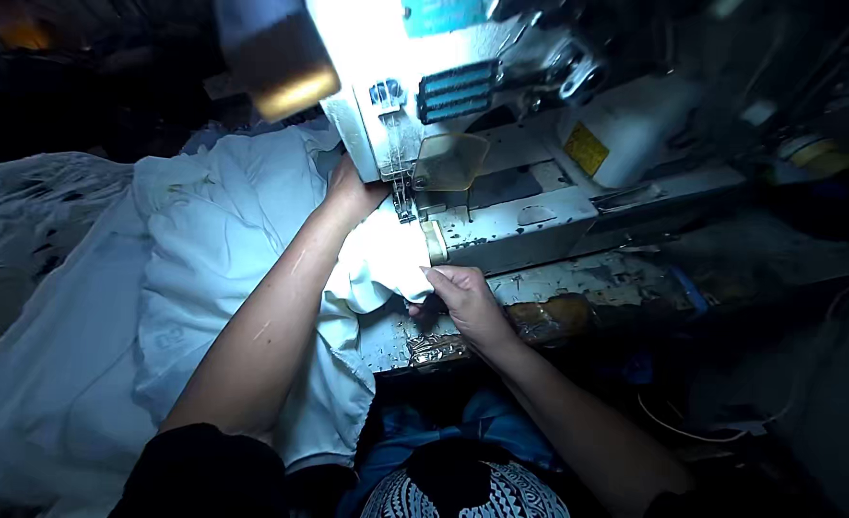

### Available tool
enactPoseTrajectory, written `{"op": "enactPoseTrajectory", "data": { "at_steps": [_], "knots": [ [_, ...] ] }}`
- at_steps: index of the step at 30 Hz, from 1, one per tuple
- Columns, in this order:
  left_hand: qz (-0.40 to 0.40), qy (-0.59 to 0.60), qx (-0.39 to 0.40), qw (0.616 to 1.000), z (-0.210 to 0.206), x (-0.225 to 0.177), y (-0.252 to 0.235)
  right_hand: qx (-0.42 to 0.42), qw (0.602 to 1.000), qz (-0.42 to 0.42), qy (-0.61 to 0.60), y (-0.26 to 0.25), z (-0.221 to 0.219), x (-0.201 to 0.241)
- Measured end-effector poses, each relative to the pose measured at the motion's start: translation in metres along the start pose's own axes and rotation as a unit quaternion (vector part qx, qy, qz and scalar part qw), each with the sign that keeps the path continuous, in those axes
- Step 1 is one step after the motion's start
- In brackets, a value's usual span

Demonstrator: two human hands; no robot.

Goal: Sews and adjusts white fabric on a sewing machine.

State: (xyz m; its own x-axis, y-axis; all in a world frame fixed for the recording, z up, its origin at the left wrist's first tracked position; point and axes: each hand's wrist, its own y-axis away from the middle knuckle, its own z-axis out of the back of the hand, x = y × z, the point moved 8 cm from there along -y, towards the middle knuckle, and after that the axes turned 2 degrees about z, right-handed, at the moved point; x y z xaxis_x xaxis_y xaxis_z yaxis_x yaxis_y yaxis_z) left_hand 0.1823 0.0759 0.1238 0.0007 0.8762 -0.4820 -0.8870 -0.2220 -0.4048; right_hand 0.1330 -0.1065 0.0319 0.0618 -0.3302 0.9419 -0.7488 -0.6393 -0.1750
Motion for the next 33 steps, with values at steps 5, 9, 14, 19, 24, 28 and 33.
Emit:
{"op": "enactPoseTrajectory", "data": {
  "at_steps": [5,9,14,19,24,28,33],
  "knots": [
    [0.063,-0.091,0.035,0.993,0.023,-0.017,0.020,-0.045,0.950,0.169,0.259,0.029,0.024,0.033],
    [-0.086,-0.058,-0.036,0.994,0.055,-0.061,0.099,-0.123,0.831,0.346,0.419,0.042,0.022,0.066],
    [-0.145,-0.140,-0.081,0.976,0.037,-0.066,0.127,-0.063,0.877,0.360,0.313,0.025,0.002,0.065],
    [-0.196,-0.021,-0.240,0.951,0.053,-0.073,0.118,0.000,0.976,0.187,0.116,0.009,0.005,0.052],
    [-0.180,-0.015,-0.215,0.960,0.060,-0.080,0.137,-0.019,0.987,0.160,0.019,0.007,0.012,0.048],
    [-0.183,-0.055,-0.221,0.956,0.034,-0.075,0.131,0.011,0.983,0.180,0.033,0.006,0.003,0.050],
    [-0.220,-0.027,-0.309,0.925,0.059,-0.092,0.130,0.017,0.980,0.159,0.120,0.003,0.008,0.037]
  ]
}}
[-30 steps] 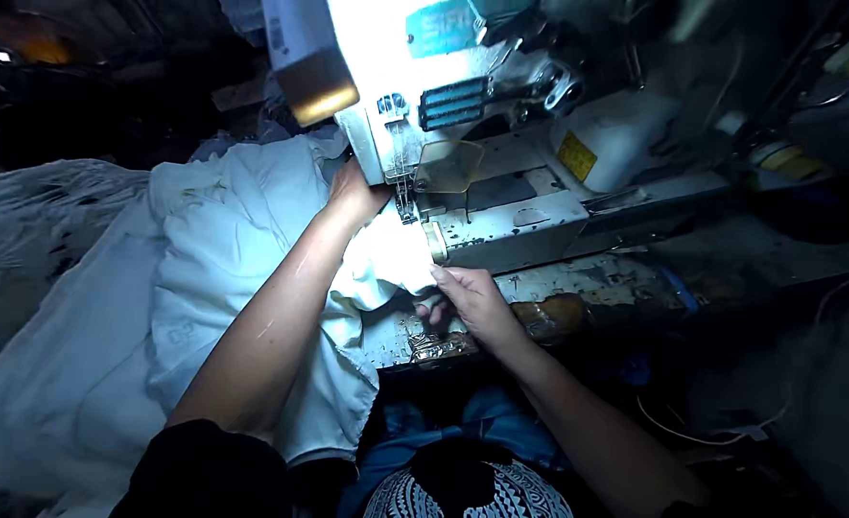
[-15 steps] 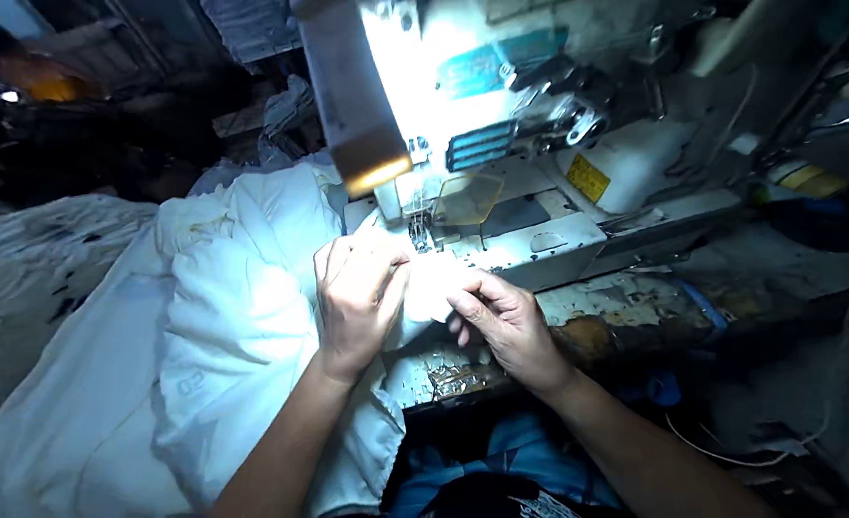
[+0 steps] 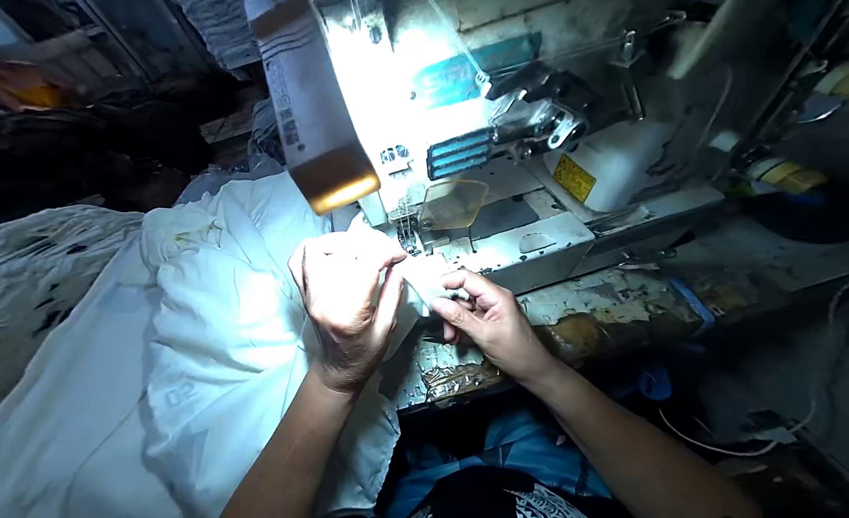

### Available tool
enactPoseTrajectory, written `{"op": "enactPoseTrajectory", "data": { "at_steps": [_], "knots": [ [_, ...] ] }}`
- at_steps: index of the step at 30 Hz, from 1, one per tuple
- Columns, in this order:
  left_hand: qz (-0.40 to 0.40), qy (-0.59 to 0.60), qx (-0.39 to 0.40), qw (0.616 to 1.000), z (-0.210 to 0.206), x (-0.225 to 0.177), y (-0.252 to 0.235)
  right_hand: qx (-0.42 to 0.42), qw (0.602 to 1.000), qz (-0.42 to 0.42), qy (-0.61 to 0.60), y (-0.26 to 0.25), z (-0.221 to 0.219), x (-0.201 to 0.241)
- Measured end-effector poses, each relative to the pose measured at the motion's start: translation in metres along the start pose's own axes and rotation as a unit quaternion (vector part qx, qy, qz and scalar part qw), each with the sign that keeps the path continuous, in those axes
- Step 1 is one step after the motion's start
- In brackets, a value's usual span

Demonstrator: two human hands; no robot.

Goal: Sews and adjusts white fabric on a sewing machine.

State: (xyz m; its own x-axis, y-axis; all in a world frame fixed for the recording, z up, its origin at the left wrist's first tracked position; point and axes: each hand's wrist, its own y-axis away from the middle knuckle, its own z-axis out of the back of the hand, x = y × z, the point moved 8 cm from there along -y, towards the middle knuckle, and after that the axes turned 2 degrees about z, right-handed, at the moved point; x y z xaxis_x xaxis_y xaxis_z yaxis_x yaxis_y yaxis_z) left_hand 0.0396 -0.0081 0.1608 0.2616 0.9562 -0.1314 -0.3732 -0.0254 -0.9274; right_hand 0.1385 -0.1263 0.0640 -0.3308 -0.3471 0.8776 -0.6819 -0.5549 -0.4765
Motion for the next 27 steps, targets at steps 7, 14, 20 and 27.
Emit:
{"op": "enactPoseTrajectory", "data": {
  "at_steps": [7,14,20,27],
  "knots": [
    [-0.081,0.020,0.037,0.996,0.021,-0.040,0.032,0.056,0.993,0.104,0.030,0.036,-0.013,0.035],
    [-0.123,-0.023,0.252,0.960,0.032,-0.093,-0.004,0.069,0.931,0.232,0.274,0.078,-0.015,0.074],
    [-0.104,-0.094,0.649,0.747,-0.032,-0.058,0.016,0.098,0.968,0.122,0.195,0.060,-0.015,0.014],
    [-0.146,-0.222,0.597,0.757,-0.026,-0.005,-0.031,0.041,0.985,0.107,0.126,0.039,-0.008,-0.019]
  ]
}}
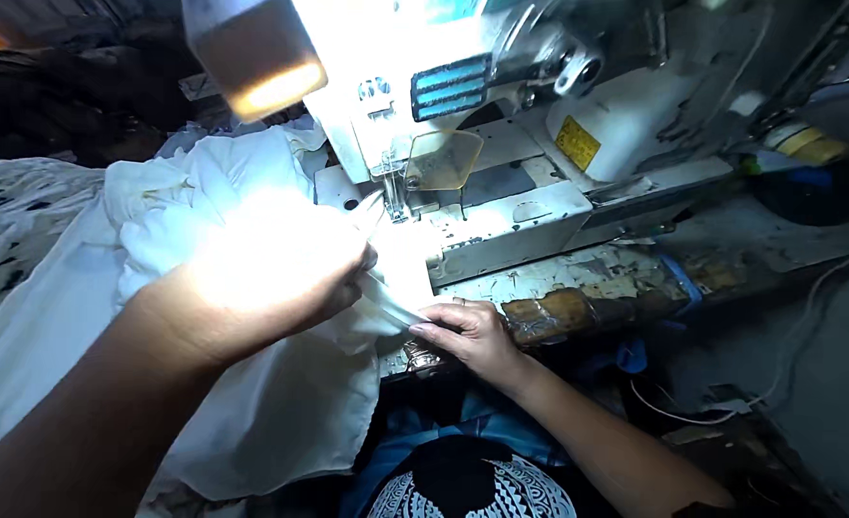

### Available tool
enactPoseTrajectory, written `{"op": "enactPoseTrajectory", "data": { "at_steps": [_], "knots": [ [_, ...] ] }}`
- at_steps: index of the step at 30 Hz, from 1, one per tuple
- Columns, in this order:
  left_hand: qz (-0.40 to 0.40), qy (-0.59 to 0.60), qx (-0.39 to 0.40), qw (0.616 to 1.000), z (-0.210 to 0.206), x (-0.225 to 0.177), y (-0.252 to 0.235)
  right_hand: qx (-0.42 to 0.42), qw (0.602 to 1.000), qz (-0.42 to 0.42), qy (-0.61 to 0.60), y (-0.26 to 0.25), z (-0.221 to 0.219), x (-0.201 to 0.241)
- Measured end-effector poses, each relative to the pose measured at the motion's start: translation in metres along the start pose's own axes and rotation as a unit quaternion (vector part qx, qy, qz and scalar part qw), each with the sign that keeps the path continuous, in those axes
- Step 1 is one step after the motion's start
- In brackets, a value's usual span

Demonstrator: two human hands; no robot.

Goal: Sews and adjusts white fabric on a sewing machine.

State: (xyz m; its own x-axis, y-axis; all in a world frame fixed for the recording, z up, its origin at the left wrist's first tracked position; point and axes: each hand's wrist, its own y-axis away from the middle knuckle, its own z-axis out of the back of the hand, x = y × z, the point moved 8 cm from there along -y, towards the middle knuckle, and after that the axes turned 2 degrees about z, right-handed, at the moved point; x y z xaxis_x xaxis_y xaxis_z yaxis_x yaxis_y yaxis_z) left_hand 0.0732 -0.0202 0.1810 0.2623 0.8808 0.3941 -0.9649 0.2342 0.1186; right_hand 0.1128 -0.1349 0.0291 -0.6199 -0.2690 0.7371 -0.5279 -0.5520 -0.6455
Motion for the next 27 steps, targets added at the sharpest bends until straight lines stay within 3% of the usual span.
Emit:
{"op": "enactPoseTrajectory", "data": {
  "at_steps": [4,27],
  "knots": [
    [-0.014,-0.011,-0.095,0.995,0.013,0.017,0.001,0.000,1.000,0.019,-0.001,-0.016,0.000,-0.008],
    [0.001,0.018,-0.166,0.986,0.028,0.039,0.009,-0.011,0.998,0.041,0.037,-0.030,0.004,-0.008]
  ]
}}
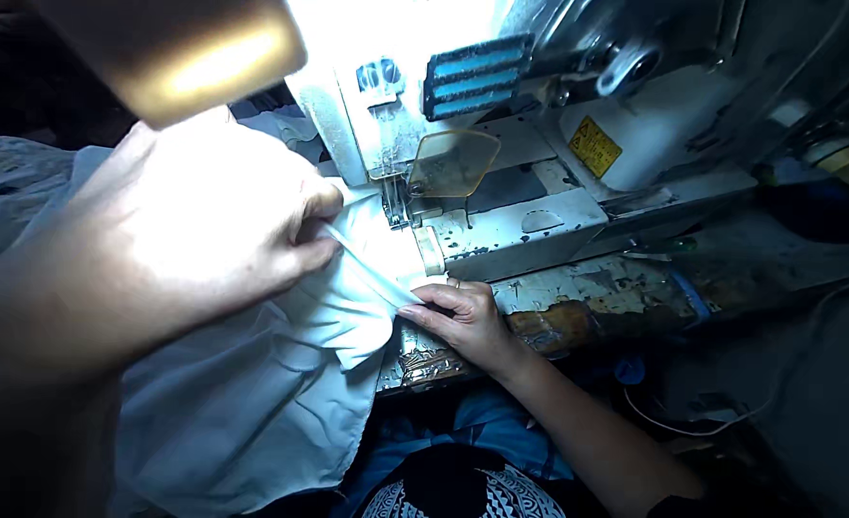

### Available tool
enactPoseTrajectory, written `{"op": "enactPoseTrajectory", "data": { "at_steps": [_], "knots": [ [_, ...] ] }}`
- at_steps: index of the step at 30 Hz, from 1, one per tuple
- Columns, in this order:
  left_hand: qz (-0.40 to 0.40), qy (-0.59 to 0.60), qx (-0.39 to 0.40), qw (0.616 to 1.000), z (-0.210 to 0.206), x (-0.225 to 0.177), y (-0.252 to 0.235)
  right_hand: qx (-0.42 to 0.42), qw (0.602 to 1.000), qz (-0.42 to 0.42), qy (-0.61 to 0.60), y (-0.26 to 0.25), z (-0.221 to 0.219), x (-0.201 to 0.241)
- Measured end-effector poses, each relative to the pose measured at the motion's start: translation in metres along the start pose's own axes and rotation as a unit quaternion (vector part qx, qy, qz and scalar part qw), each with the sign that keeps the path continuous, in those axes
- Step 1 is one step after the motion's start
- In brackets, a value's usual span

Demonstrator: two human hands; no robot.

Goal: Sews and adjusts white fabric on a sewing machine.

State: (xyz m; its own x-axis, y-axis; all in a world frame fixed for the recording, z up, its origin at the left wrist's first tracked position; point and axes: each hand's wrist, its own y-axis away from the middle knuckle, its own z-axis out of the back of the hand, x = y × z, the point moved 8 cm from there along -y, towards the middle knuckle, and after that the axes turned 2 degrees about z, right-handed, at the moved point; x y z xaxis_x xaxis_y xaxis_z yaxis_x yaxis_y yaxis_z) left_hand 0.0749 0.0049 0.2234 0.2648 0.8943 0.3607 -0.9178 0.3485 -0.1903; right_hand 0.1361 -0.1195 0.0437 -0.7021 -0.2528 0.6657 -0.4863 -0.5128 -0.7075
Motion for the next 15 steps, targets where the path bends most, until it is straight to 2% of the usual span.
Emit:
{"op": "enactPoseTrajectory", "data": {
  "at_steps": [3,7,11,15],
  "knots": [
    [-0.020,-0.004,-0.020,1.000,0.005,-0.011,0.002,-0.003,1.000,0.004,0.000,0.000,0.002,0.000],
    [0.024,0.016,0.001,1.000,0.004,0.002,-0.002,-0.002,1.000,0.005,-0.004,-0.001,0.002,0.001],
    [-0.008,0.005,-0.014,1.000,0.004,-0.005,0.005,-0.001,1.000,-0.002,-0.018,-0.002,0.003,0.001],
    [0.017,0.009,-0.019,1.000,0.004,0.004,0.003,0.004,1.000,-0.014,-0.027,-0.003,0.002,-0.001]
  ]
}}
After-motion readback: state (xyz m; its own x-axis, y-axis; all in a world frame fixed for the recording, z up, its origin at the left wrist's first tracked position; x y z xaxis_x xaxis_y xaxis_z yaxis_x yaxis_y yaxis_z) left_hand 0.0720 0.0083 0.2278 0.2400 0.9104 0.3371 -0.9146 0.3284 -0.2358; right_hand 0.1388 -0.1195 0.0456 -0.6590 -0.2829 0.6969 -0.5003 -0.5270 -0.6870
